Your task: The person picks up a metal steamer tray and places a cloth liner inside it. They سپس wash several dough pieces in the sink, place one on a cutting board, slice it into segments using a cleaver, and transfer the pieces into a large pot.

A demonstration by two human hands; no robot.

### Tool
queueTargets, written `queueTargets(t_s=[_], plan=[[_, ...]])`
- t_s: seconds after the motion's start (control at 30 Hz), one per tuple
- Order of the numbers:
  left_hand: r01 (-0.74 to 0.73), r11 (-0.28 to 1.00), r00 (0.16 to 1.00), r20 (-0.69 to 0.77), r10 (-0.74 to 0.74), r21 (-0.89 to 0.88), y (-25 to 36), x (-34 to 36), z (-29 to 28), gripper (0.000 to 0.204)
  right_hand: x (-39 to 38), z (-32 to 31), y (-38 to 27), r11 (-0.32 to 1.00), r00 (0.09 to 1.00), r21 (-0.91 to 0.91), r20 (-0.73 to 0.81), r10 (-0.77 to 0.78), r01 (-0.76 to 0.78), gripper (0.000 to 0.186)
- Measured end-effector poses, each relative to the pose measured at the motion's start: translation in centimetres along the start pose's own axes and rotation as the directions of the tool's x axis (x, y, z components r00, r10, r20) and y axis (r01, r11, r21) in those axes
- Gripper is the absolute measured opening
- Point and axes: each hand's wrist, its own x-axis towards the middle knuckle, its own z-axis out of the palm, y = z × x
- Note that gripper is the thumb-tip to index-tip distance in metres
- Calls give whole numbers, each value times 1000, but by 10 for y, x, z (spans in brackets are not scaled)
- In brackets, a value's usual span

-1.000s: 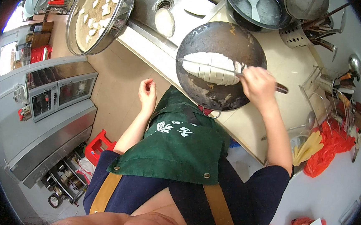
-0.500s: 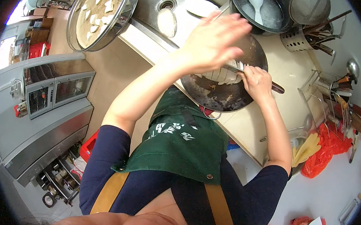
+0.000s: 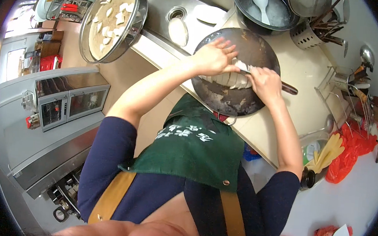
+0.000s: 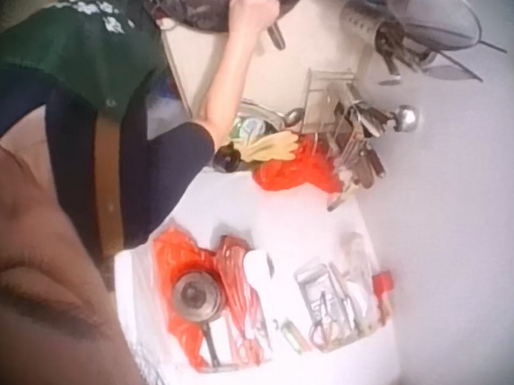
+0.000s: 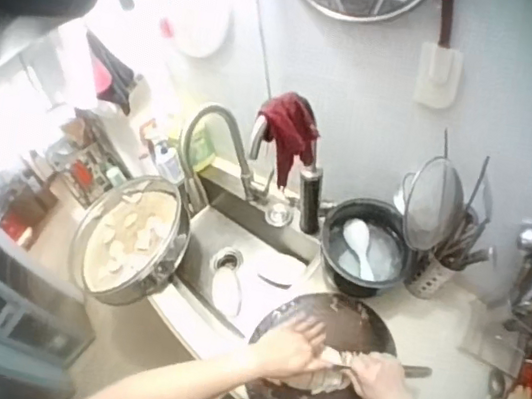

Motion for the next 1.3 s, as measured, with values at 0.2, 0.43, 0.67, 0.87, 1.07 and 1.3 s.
queueTargets(t_s=[0.2,0.43,0.67,0.87,1.07,1.3], plan=[[100,977,929,369,-25,-186,-20,6,9,67,6,6,15,1000,999,18,31,-16,15,18],[48,983,991,129,-25,-175,-21,13,-42,63,9,-14,5,999,995,13,89,-43,42,20],[-3,976,998,54,15,-217,-9,35,-45,58,5,-25,8,998,998,28,18,64,-64,23],[-51,992,996,71,59,-115,-7,22,16,58,-3,-1,9,999,999,-12,-2,52,-52,15],[-13,992,985,167,34,-126,-12,14,48,66,-14,27,13,998,998,-48,43,40,-38,11],[406,743,851,-75,-519,-532,-72,-44,28,54,-10,10,8,999,998,13,-22,51,-50,19]])
